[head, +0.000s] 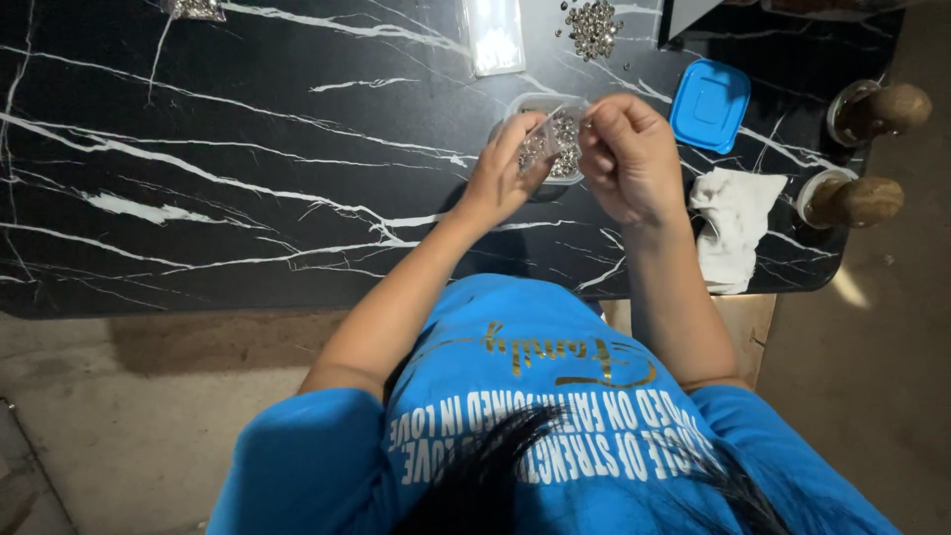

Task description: Sorting small metal rivets or studs into a container.

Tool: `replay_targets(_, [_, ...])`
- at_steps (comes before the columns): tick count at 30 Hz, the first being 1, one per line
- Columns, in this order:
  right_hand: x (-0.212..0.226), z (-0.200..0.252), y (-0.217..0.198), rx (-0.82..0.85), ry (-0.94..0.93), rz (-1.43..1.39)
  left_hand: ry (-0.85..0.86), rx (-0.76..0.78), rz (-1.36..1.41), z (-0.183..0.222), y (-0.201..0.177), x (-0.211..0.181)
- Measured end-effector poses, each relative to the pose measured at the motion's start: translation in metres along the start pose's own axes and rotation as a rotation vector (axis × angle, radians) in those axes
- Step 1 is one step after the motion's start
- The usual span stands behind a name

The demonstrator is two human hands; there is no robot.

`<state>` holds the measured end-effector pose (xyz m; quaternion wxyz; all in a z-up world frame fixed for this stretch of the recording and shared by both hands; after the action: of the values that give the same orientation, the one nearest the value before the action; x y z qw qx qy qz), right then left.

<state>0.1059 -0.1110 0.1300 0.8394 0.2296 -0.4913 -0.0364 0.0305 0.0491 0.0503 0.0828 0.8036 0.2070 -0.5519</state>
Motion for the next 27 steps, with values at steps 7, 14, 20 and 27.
replay_targets(7, [0.01, -0.002, 0.005, -0.044, 0.027, 0.013, -0.06, -0.011, -0.011, 0.005, 0.012, 0.014])
replay_targets(14, [0.014, -0.002, -0.003, -0.075, 0.032, 0.081, -0.049, -0.032, -0.007, 0.007, 0.014, 0.014])
replay_targets(20, [0.016, 0.002, -0.001, -0.019, -0.073, 0.22, -0.08, 0.016, 0.024, 0.005, 0.02, 0.01])
replay_targets(27, [0.021, -0.009, -0.015, 0.13, 0.328, -0.389, -0.019, -0.018, 0.007, 0.008, 0.022, 0.012])
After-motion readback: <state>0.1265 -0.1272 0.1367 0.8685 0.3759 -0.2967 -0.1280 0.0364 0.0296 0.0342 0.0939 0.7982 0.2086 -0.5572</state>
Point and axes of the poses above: each hand's wrist, its own z-axis away from the middle knuckle, its own y-axis out of the palm, x = y × z, the point moved 3 cm from there along -z, towards the middle knuckle, and after that the axes turned 13 degrees about -x, right-handed, at the moved point
